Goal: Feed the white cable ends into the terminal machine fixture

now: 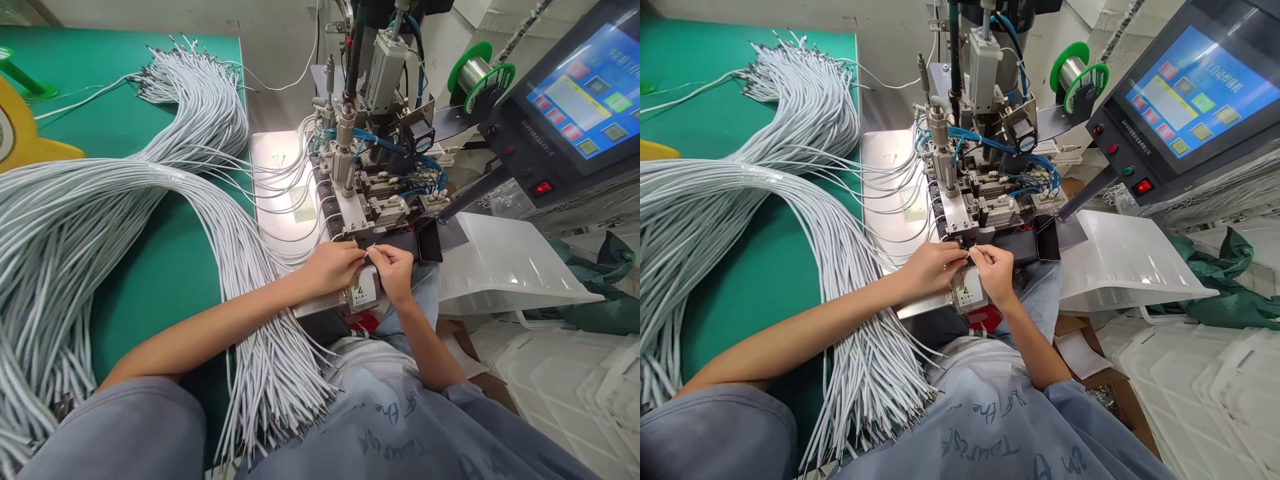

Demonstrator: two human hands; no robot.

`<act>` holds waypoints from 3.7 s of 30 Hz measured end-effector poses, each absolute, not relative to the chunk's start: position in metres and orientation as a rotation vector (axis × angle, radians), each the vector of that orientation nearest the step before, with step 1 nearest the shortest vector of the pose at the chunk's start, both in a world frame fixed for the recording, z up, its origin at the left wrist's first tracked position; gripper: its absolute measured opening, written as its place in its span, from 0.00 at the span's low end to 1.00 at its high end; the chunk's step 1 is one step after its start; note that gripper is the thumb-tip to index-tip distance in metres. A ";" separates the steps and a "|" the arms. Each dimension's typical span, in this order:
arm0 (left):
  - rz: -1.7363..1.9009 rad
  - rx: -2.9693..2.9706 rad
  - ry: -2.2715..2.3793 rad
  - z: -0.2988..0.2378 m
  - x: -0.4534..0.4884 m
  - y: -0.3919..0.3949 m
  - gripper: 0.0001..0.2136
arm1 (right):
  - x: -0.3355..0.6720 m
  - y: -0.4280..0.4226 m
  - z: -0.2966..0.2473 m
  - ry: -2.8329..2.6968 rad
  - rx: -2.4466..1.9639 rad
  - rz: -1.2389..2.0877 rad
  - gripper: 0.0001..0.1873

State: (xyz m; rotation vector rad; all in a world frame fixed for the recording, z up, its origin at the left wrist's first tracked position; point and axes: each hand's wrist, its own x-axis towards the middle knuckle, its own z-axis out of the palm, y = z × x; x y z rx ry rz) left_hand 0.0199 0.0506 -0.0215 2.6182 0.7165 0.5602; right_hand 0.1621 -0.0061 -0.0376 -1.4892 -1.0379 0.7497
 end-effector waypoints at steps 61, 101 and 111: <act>-0.014 2.785 0.795 -0.026 0.021 0.062 0.13 | 0.185 0.013 -0.076 -1.076 -1.530 1.089 0.10; -0.169 2.988 0.909 -0.008 0.013 0.049 0.09 | 0.192 0.023 -0.082 -1.261 -1.534 1.184 0.14; -0.213 2.908 0.958 -0.001 0.010 0.048 0.09 | 0.190 0.023 -0.084 -1.204 -1.573 1.121 0.15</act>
